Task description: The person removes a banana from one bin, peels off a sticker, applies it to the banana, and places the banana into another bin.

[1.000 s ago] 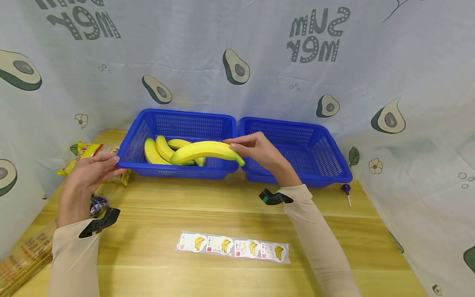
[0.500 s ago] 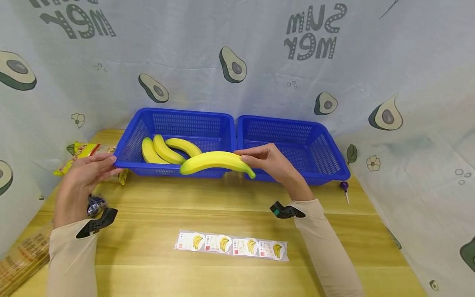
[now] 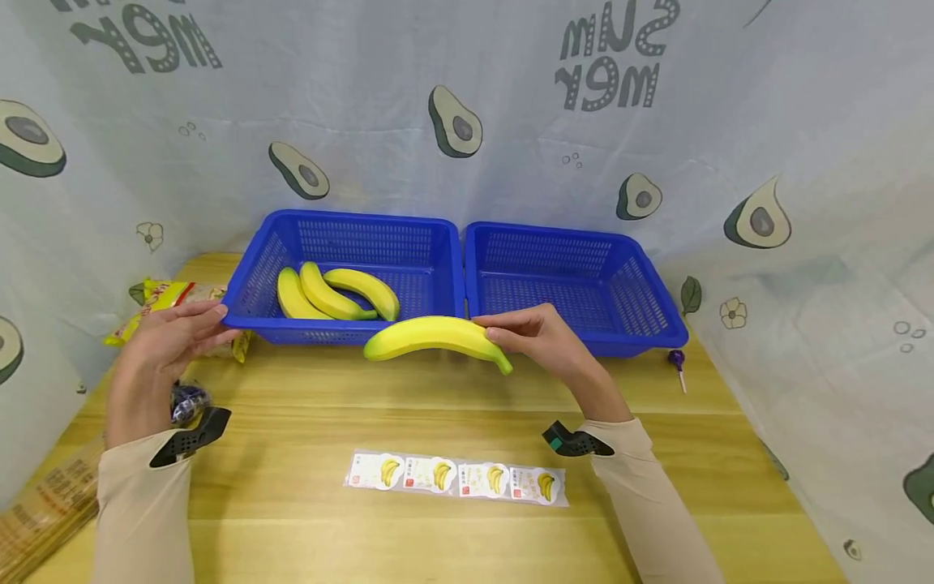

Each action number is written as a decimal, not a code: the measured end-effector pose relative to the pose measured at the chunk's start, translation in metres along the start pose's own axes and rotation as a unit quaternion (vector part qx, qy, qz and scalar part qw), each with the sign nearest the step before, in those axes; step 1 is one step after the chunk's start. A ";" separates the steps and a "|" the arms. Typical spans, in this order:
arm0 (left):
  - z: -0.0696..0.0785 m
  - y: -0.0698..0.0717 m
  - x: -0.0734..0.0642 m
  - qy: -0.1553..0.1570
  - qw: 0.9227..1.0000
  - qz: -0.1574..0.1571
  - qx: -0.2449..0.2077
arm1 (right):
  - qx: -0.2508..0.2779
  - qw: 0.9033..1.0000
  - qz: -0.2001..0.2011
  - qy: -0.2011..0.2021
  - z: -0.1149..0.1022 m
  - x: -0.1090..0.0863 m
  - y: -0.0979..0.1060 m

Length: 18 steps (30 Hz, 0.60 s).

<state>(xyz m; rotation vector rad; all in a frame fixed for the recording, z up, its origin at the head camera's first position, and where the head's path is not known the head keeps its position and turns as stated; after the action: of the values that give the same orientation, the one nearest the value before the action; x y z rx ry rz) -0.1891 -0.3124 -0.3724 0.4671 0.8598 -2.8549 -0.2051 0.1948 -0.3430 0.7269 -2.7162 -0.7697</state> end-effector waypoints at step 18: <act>0.001 0.001 0.000 -0.002 1.000 0.002 0.005 | 0.013 1.000 -0.022 0.009 0.016 -0.009 -0.012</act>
<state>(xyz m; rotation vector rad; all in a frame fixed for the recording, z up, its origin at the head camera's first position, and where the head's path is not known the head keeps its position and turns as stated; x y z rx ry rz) -0.1894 -0.3142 -0.3723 0.4629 0.8421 -2.8576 -0.1983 0.1973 -0.3633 0.7967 -2.7074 -0.7348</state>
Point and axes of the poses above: each hand's wrist, its own x-axis towards the middle knuckle, its own y-axis out of the back of the hand, z = x × y, the point moved 1 cm from there along x, towards the middle knuckle, and after that the axes turned 13 degrees about -x, right-handed, at the moved point
